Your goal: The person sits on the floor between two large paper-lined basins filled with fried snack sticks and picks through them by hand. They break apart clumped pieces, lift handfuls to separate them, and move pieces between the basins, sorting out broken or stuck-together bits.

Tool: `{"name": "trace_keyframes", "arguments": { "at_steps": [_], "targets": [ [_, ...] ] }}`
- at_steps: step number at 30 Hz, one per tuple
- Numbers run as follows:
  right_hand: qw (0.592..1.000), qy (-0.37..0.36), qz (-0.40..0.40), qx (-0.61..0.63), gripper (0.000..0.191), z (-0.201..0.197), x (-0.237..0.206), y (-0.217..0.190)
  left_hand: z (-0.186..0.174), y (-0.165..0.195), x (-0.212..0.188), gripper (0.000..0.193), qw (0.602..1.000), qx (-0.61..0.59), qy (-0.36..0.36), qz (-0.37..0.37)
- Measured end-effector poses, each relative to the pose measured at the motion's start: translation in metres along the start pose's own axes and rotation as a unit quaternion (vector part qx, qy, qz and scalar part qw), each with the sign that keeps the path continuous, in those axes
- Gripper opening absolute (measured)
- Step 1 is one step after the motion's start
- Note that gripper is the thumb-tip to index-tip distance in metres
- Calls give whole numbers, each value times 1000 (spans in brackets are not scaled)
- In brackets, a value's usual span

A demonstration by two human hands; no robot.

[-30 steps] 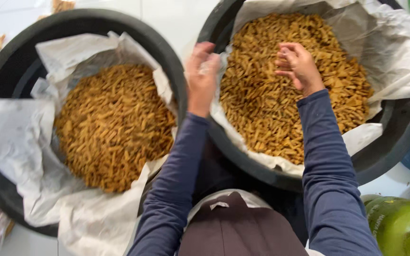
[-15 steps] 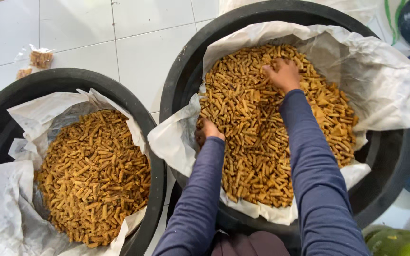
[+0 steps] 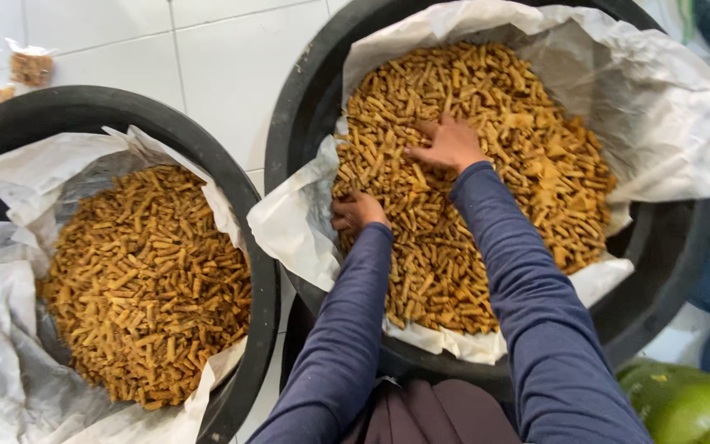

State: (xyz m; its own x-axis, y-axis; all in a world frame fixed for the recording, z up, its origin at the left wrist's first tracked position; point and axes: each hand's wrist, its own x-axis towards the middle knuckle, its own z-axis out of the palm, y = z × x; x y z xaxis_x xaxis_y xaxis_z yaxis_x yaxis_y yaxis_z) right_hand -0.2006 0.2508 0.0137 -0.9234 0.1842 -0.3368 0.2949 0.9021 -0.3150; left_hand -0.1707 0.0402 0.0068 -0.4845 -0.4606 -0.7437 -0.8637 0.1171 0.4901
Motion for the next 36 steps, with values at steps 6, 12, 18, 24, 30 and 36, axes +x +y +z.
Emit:
{"name": "trace_keyframes", "arguments": {
  "at_steps": [6,12,18,24,30,36],
  "targets": [
    [977,-171,-30,-128,88,13,-88,-30,-2,-7,7,66,999,-11,-38,2],
    [972,-141,-149,113,77,9,-127,29,-2,-18,10,62,997,41,-32,51],
    [962,105,217,126,84,11,-129,87,-7,-20,12,70,987,139,-53,67],
    [951,48,285,109,92,56,-128,-1,1,-30,28,64,976,179,-74,95],
    [965,-117,165,167,88,62,-140,-30,18,-46,60,71,976,132,-129,115],
    [896,28,140,419,80,54,-153,47,20,-54,50,73,978,151,-97,110]
  ]
}}
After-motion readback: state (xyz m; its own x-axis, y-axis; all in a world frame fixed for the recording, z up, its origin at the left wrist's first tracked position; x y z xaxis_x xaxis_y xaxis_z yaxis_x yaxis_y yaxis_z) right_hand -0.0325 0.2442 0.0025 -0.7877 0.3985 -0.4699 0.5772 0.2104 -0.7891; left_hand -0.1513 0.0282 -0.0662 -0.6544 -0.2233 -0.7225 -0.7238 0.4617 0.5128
